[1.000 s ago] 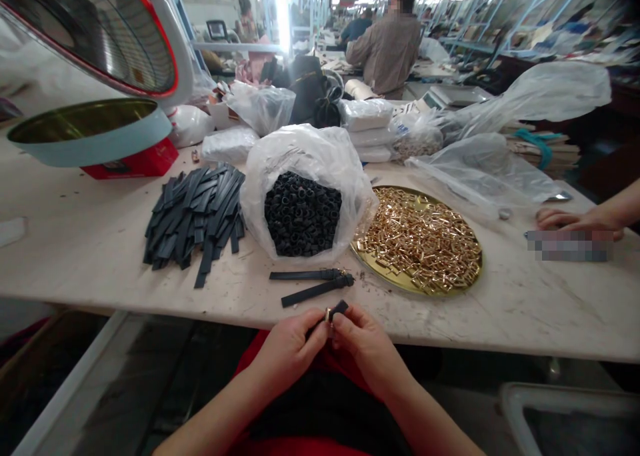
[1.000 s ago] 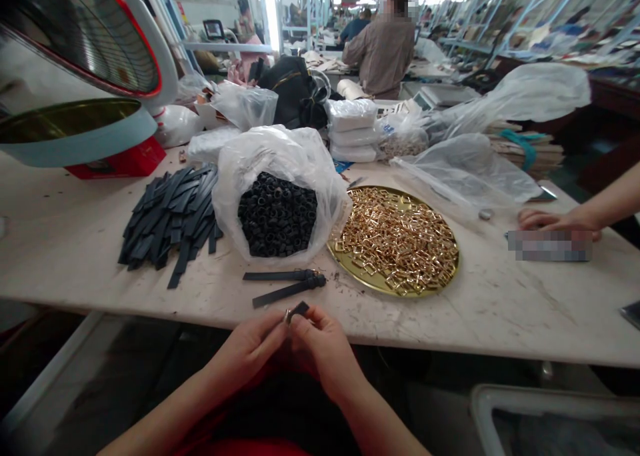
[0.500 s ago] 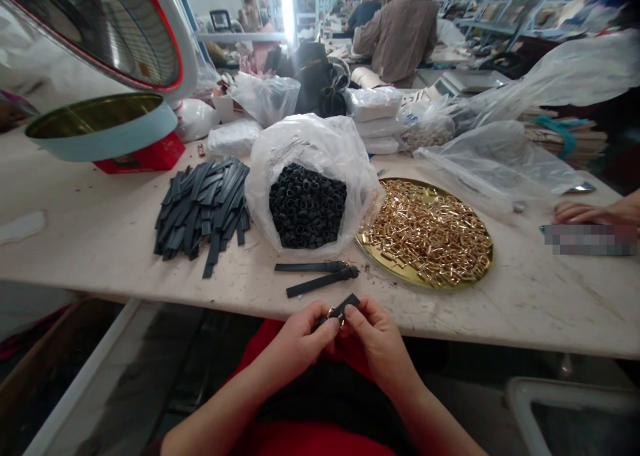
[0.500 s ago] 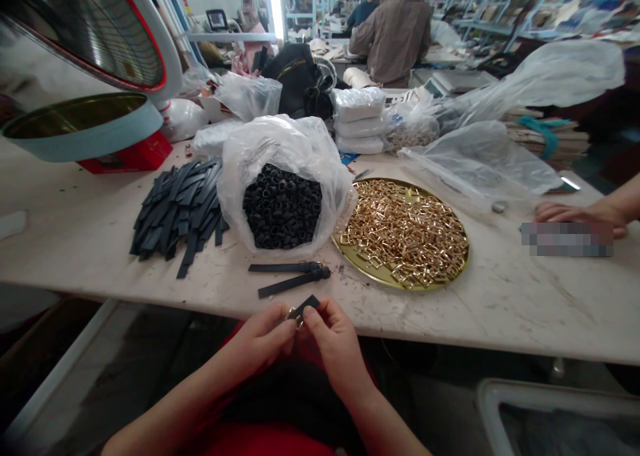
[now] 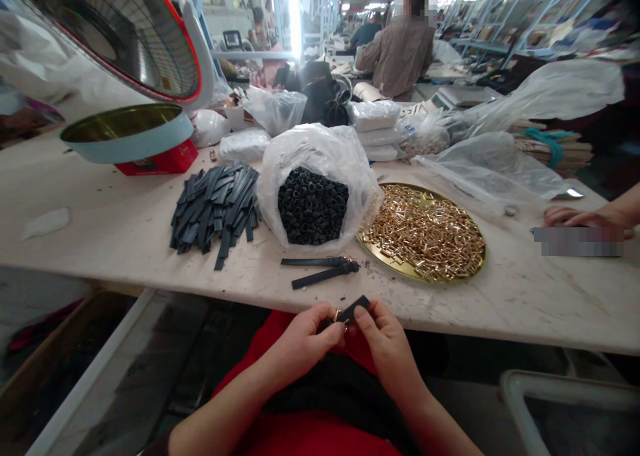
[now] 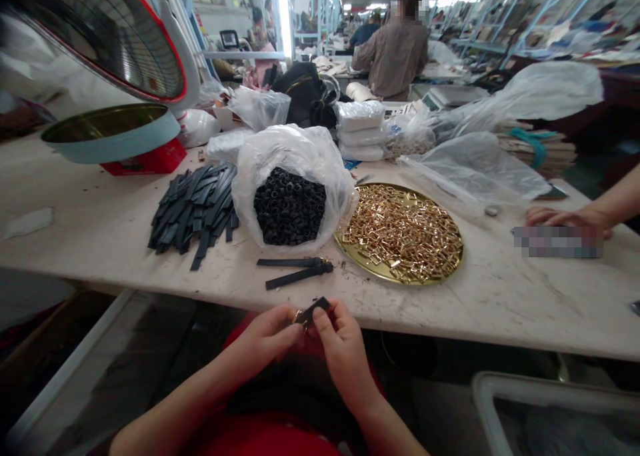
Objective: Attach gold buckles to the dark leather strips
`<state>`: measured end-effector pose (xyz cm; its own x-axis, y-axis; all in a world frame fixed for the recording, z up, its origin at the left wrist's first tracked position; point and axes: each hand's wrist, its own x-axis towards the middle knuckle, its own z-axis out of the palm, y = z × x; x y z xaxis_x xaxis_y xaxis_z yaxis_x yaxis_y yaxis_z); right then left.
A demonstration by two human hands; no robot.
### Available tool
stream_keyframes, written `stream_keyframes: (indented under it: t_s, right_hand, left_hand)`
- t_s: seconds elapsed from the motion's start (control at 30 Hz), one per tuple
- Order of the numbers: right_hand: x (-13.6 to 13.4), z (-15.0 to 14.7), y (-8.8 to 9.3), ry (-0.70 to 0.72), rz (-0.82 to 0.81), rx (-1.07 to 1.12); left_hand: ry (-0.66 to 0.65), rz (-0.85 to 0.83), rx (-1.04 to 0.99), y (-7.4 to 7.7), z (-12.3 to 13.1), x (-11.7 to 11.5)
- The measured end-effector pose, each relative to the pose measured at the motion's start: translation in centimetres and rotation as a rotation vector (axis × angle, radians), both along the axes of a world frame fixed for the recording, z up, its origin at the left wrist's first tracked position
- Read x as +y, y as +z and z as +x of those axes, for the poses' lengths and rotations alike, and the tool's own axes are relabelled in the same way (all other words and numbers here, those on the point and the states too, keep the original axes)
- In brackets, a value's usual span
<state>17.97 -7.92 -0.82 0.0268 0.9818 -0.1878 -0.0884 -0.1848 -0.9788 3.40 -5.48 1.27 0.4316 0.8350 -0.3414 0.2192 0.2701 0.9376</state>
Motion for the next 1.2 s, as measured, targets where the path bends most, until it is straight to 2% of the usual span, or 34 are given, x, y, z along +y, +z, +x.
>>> stream_keyframes:
  t_s: [0.07, 0.1, 0.2, 0.27, 0.33, 0.43, 0.5, 0.53, 0.6, 0.67, 0.73, 0.8, 0.93, 1.0, 1.1, 1.2]
  right_hand:
    - [-0.1, -0.1, 0.1, 0.025, -0.06, 0.078]
    - [-0.2, -0.1, 0.2, 0.003, -0.008, 0.021]
    - [-0.6, 0.0, 0.1, -0.093, 0.298, -0.28]
    - [-0.5, 0.1, 0.0, -0.079, 0.346, -0.332]
    - [-0.2, 0.2, -0.1, 0.008, 0.188, -0.195]
    - [0.6, 0.3, -0.2, 0.165, -0.11, 0.177]
    - [1.0, 0.3, -0.2, 0.232, -0.209, 0.368]
    - [1.0, 0.3, -0.2, 0.238, -0.219, 0.384]
    - [0.9, 0.3, -0.2, 0.184, -0.121, 0.201]
    - [0.9, 0.4, -0.2, 0.096, 0.105, -0.127]
    - [1.1, 0.6, -0.3, 0.037, 0.273, -0.333]
    - [1.7, 0.8, -0.4, 0.048, 0.217, -0.313]
    - [3.5, 1.2, -0.3, 0.188, -0.115, -0.02]
    - [4.1, 1.3, -0.2, 0.236, -0.115, -0.005]
    - [5.0, 1.5, -0.1, 0.329, -0.018, -0.105]
    - [6.7, 2.2, 0.2, 0.402, 0.067, -0.239]
  left_hand:
    - [0.011, -0.029, -0.018, 0.1, 0.1, -0.2]
    - [0.022, -0.041, -0.031, 0.2, 0.2, -0.3]
    - [0.054, -0.025, -0.036, 0.3, 0.3, -0.7]
    - [0.089, 0.027, 0.014, 0.5, 0.4, -0.9]
    - [0.108, 0.076, 0.081, 0.6, 0.4, -1.1]
    - [0.096, 0.1, 0.157, 0.8, 0.4, -1.0]
    - [0.088, 0.094, 0.187, 0.9, 0.3, -0.7]
    - [0.084, 0.085, 0.187, 0.9, 0.3, -0.5]
    - [0.063, 0.073, 0.168, 1.0, 0.3, -0.1]
    - [0.045, 0.107, 0.183, 1.0, 0.5, 0.2]
    - [0.03, 0.182, 0.281, 1.1, 0.7, 0.5]
    - [-0.004, 0.223, 0.379, 1.1, 0.7, 0.9]
    - [-0.084, 0.192, 0.405, 0.6, 0.3, 2.2]
    - [-0.043, 0.18, 0.405, 0.0, -0.1, 3.1]
    - [0.02, 0.136, 0.297, -0.6, -0.4, 4.3]
    - [-0.057, 0.153, 0.237, -0.8, -0.6, 5.1]
